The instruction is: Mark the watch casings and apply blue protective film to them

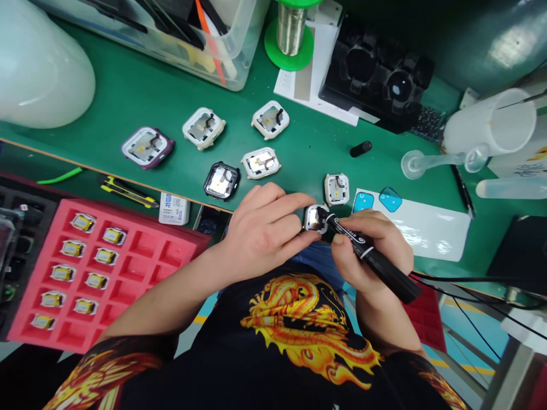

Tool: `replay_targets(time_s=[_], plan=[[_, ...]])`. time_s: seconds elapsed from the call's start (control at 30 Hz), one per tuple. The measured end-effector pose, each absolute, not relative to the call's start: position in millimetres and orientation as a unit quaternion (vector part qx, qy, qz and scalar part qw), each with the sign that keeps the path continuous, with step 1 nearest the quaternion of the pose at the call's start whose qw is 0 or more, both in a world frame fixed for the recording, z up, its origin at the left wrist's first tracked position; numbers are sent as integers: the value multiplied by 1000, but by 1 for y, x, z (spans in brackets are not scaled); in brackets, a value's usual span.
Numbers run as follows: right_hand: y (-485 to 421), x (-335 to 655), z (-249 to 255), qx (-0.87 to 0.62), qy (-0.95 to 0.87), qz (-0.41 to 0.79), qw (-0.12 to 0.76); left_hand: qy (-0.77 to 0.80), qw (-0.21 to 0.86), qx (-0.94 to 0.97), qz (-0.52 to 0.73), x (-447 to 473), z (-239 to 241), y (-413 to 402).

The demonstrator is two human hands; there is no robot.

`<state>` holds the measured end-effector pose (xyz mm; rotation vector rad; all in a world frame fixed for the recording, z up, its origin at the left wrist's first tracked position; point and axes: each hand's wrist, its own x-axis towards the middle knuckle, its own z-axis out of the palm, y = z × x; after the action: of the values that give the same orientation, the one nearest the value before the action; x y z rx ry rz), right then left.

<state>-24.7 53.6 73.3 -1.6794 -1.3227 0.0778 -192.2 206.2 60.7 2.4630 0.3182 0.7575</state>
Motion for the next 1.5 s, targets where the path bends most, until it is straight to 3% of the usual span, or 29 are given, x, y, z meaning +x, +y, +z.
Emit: replay_targets(time_s=[1.5], plan=[[54, -26, 73, -691, -540, 25, 479, 117, 274, 912, 283, -193, 59, 206]])
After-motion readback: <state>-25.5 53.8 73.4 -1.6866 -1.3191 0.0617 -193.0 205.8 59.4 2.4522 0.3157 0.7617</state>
